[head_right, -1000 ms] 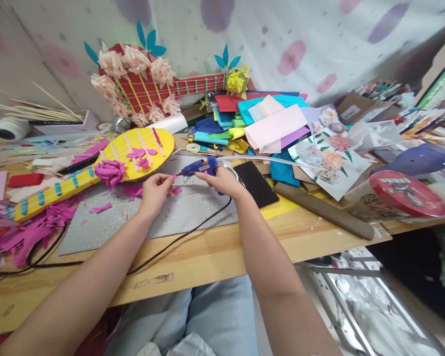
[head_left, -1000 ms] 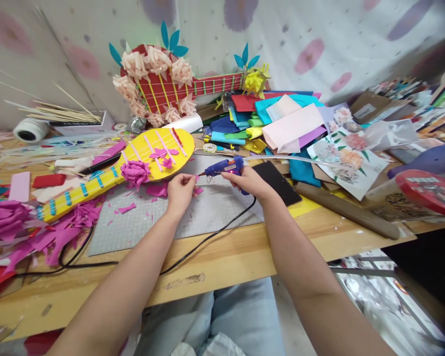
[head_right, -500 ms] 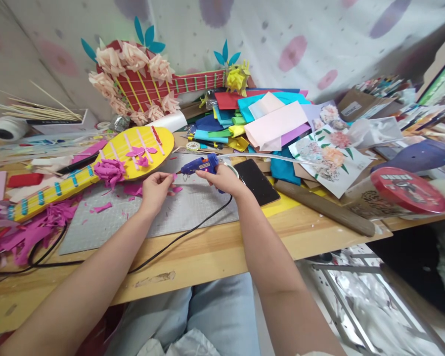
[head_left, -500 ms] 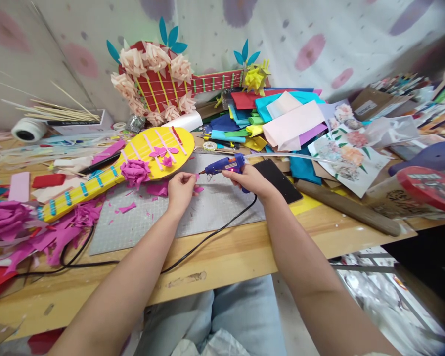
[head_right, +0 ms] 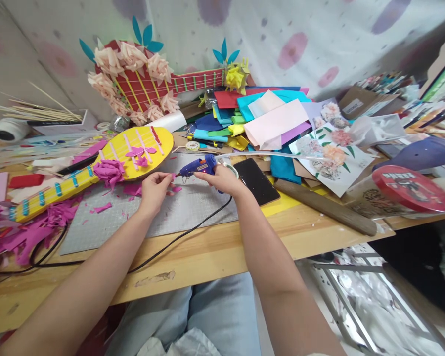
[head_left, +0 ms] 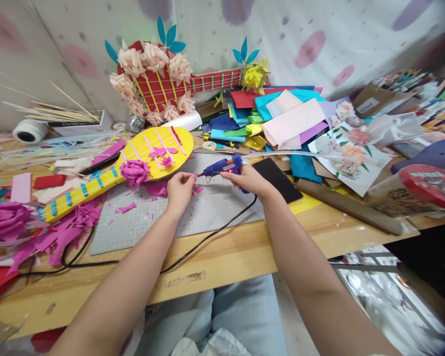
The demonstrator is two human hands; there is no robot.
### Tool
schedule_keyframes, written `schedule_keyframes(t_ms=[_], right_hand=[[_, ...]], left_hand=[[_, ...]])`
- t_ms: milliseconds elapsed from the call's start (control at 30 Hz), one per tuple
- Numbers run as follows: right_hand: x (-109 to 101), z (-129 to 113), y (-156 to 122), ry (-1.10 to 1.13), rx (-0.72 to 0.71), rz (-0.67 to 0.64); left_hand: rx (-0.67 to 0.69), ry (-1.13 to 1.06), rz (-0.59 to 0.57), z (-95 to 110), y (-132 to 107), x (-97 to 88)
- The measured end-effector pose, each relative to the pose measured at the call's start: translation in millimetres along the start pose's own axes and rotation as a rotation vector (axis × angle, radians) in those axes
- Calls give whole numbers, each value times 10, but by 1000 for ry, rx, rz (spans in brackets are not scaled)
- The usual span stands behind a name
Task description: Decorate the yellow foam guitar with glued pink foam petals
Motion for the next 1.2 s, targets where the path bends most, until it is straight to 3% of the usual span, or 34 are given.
schedule_keyframes(t_ms=[567, 900, 1200], right_hand=[[-64, -62, -80, 16, 27, -34], [-65, -107, -96, -35, -34, -67], [-41, -92, -86, -56, 5, -35]], left_hand=[[46, 23, 25, -61, -12, 6], [48, 35, -3, -88, -21, -2], [44, 49, -8, -63, -46, 1]])
Point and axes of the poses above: each hand's wrist, its own y-axis towards the middle knuckle, its own x-axis out of the palm, z = x × y, the point moved 1 cm from there along y, towards the middle knuckle, and after that the axes turned 6 degrees about x, right-handed, at the moved point
